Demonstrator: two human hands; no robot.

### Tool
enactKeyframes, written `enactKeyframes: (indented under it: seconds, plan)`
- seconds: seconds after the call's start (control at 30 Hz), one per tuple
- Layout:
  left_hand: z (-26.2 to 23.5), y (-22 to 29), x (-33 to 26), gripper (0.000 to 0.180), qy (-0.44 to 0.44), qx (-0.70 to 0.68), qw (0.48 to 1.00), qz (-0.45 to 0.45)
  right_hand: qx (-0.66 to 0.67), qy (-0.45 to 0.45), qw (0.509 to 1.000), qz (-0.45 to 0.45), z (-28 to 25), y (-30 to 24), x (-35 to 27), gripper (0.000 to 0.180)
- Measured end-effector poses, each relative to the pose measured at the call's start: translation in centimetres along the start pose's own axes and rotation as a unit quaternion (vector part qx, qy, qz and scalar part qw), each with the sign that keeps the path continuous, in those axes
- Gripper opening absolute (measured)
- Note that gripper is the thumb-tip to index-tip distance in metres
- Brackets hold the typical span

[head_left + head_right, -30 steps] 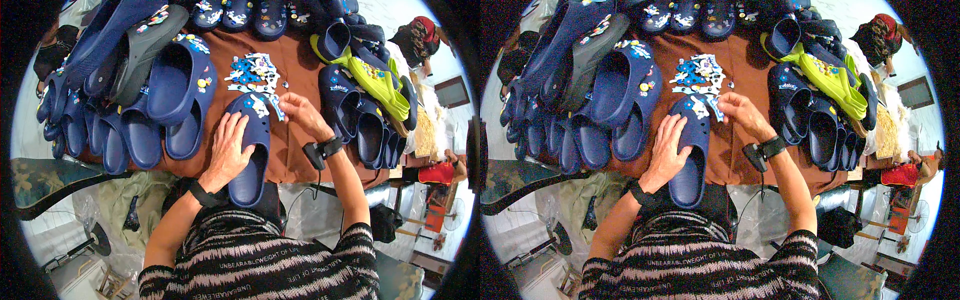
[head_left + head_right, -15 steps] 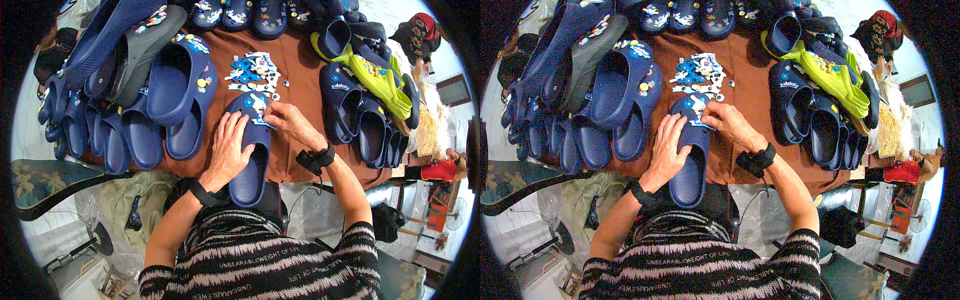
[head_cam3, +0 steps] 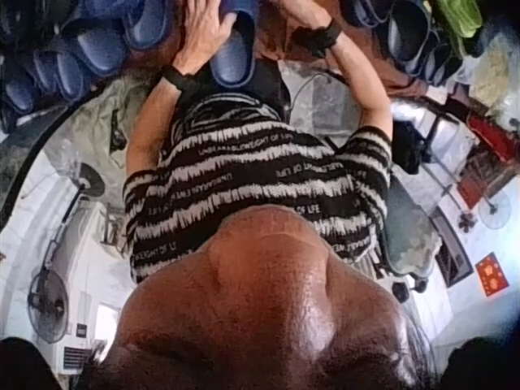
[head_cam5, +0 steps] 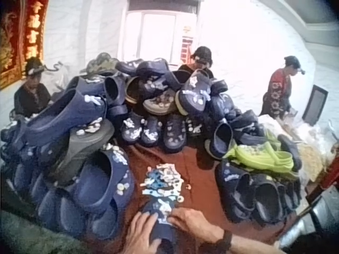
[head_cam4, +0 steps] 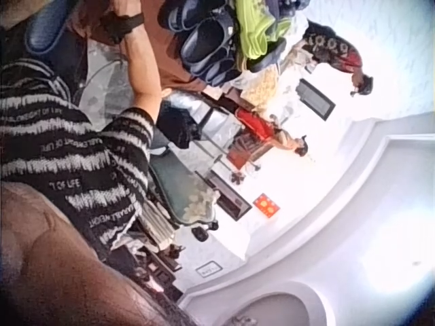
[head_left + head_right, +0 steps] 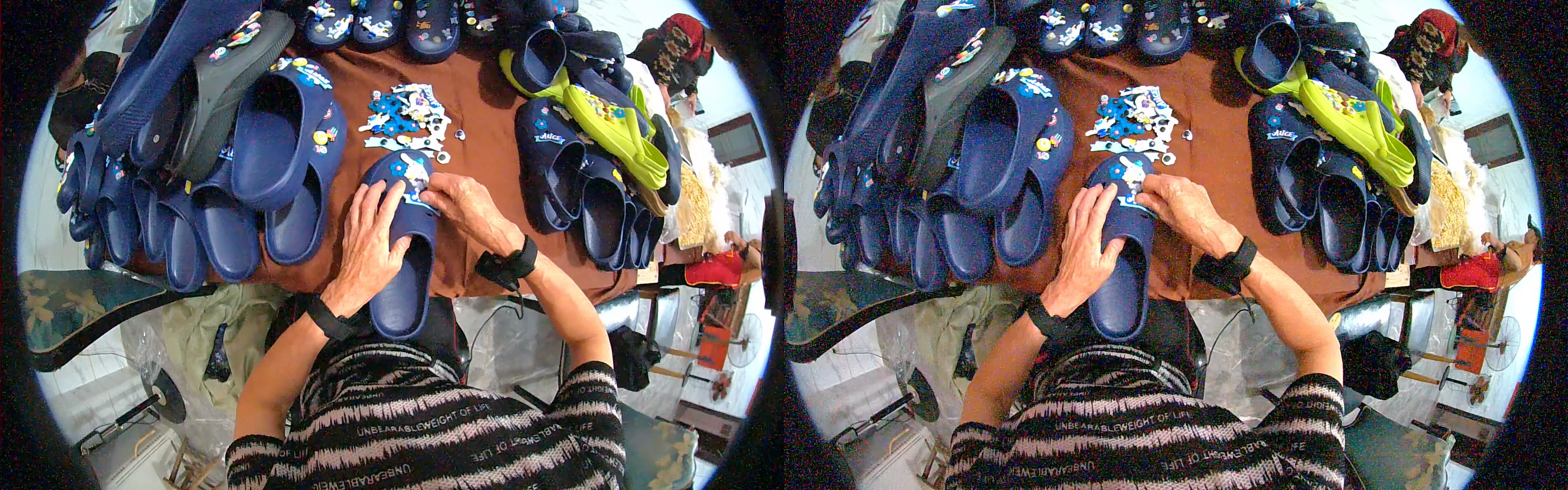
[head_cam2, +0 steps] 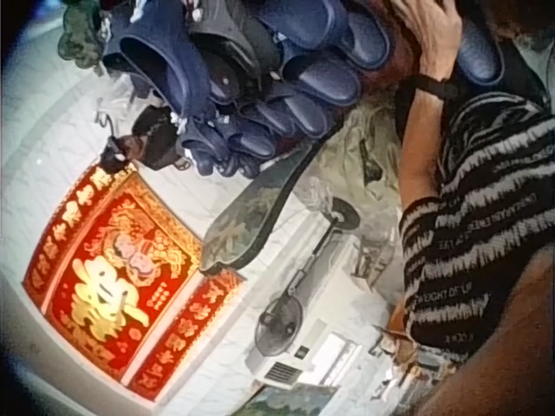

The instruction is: Attaching small decorative charms to the holes of rubber clogs.

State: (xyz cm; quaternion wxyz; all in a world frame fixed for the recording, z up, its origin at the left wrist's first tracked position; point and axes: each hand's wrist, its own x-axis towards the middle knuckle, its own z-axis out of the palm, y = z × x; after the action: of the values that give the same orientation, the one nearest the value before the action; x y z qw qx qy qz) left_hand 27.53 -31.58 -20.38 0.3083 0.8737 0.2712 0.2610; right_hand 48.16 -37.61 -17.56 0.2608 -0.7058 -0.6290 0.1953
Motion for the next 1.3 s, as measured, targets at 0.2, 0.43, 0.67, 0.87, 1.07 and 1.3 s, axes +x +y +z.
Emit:
enactKeyframes:
  seconds: [0.2,0.43,0.67,0.87,1.07,1.3]
  plan:
    - [0.0,-0.1,-0.3,0.081,-0.020,0.050,0.998,0.020,0.243,-0.079,0.962,0.098,0.0,2.7,-0.1,0.029]
    - [0.2,-0.4,-0.4,0.082,0.005,0.002,1.000,0.018,0.082,0.082,0.979,0.169,-0.1,8.6,3.0,0.023]
    - [0.3,-0.5,-0.2,0.082,0.015,-0.014,1.000,0.011,-0.071,0.078,0.985,0.137,1.2,7.5,4.8,0.022]
    - [0.0,-0.2,-0.4,0.077,0.007,-0.014,1.000,-0.011,0.068,0.071,0.987,0.124,0.8,6.3,3.0,0.023]
    - [0.1,-0.1,-0.3,0.076,0.007,-0.010,1.000,0.005,0.084,0.203,0.972,-0.081,1.3,0.8,-4.0,0.019]
    - [0.3,-0.3,-0.2,0.074,0.007,-0.005,1.000,0.004,0.034,0.232,0.968,-0.090,2.6,-0.7,-5.8,0.020]
